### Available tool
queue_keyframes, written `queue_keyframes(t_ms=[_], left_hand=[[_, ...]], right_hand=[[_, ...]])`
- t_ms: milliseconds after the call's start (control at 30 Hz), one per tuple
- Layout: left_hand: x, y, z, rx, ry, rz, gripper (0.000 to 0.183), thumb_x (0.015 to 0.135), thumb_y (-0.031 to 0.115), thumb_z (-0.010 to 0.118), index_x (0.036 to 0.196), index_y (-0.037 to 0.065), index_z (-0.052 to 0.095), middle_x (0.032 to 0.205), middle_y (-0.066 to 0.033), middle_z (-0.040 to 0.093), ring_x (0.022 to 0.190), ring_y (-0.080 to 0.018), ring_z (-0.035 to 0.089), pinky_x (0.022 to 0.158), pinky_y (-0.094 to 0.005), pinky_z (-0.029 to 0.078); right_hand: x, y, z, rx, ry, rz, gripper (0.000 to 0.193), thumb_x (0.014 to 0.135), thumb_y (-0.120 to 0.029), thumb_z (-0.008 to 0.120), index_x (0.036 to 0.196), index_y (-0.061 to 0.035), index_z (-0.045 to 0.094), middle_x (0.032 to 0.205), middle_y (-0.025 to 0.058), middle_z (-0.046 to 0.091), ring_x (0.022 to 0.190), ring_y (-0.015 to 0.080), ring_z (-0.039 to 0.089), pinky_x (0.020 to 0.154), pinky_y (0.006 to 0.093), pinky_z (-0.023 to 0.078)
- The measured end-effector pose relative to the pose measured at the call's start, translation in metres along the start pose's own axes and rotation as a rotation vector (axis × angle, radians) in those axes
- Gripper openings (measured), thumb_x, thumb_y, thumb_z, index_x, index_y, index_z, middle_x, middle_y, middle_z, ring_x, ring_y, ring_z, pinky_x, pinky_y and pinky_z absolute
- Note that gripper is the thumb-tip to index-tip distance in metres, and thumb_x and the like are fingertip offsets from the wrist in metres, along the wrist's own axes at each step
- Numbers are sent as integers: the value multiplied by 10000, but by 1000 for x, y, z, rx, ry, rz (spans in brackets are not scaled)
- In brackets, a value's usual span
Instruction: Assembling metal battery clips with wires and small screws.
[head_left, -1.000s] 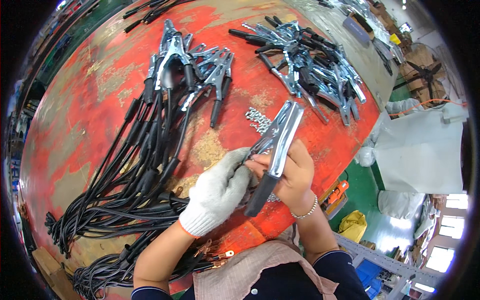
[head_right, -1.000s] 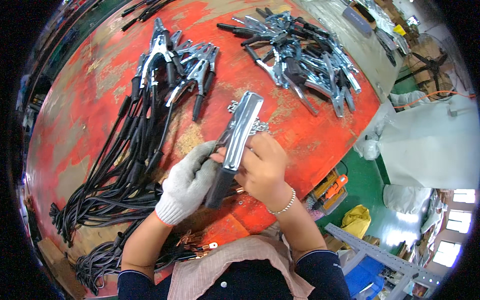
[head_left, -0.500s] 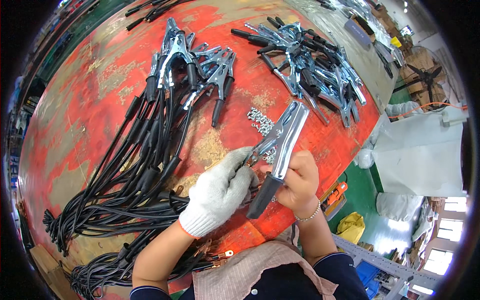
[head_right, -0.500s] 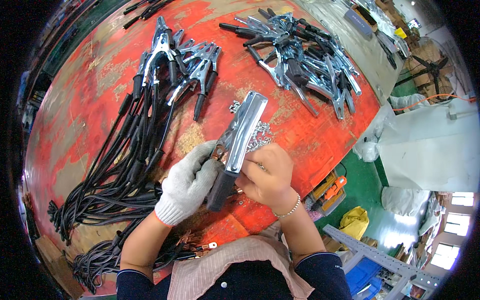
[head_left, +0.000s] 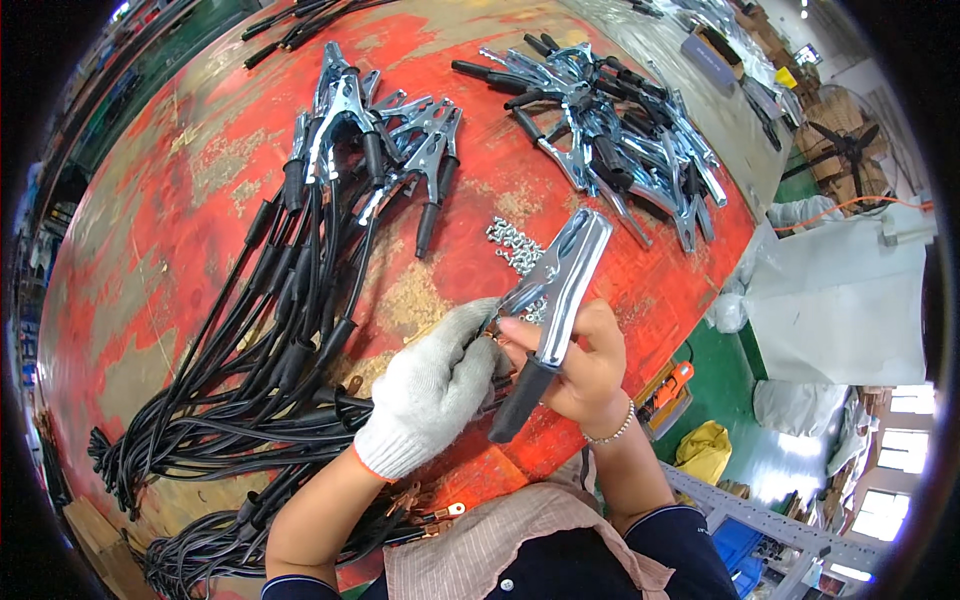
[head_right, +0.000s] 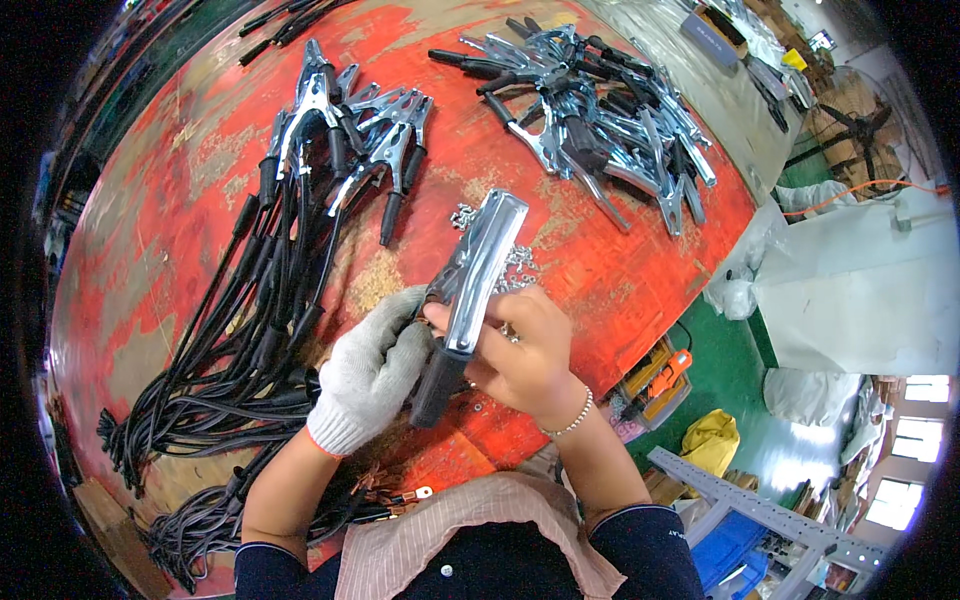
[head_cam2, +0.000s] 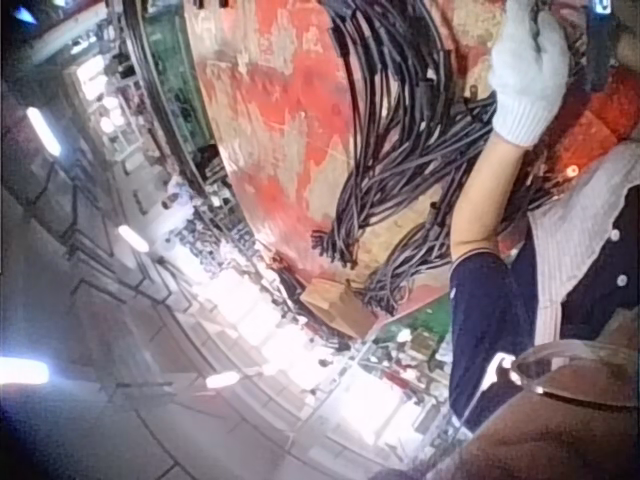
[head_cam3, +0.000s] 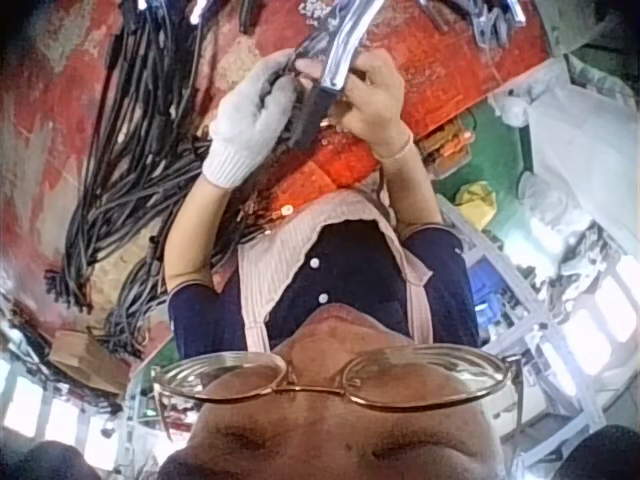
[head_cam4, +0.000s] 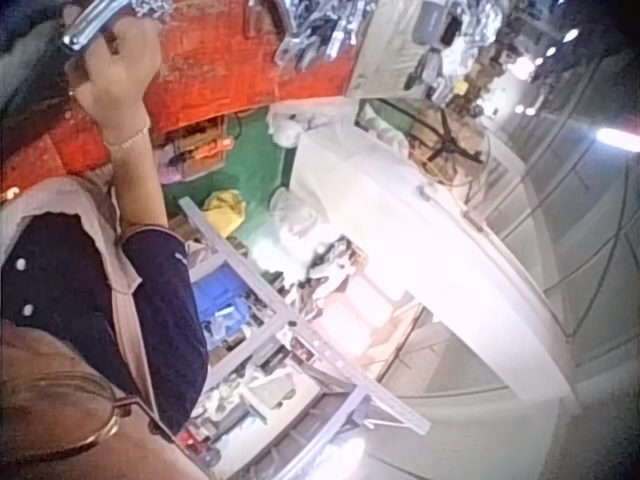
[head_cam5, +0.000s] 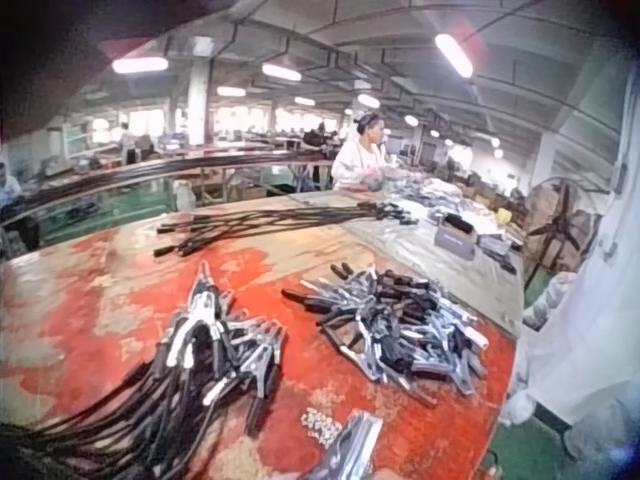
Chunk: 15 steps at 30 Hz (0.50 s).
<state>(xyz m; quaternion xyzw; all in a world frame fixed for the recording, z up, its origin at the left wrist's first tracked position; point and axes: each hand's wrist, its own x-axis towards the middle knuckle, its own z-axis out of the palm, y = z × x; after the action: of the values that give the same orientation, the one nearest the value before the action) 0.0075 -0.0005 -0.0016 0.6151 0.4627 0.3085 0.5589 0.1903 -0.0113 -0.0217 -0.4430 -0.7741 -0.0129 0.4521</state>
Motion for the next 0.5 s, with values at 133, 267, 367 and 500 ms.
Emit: queue_keyframes(t_ms=[133,267,367,500], left_hand=[[2,-13,4,38,48,89,313,948,114,523,1248,33,556,743,-97,625,642,-144,622,612,-292,503],[2,-6,1,49,44,58,316,940,117,530,1244,35,561,768,-119,635,664,-177,637,639,-311,510],[2,-7,1,39,46,82,317,938,114,530,1243,34,561,789,-125,641,672,-174,638,645,-310,510],[2,-8,1,56,34,75,319,938,113,531,1244,30,559,795,-123,640,674,-156,635,640,-296,507]], right_hand=[[-2,0,9,-2,40,47,317,636,-117,798,949,-146,757,734,5,512,590,192,453,535,314,395],[2,-8,12,5,44,124,301,643,-49,836,928,-86,749,788,31,541,678,198,522,577,312,416],[2,-7,17,31,119,162,277,652,-124,829,916,-113,749,785,31,568,643,214,529,546,326,408],[-1,-2,14,58,85,104,273,638,-131,845,887,-96,741,802,47,583,653,226,543,553,338,419]])
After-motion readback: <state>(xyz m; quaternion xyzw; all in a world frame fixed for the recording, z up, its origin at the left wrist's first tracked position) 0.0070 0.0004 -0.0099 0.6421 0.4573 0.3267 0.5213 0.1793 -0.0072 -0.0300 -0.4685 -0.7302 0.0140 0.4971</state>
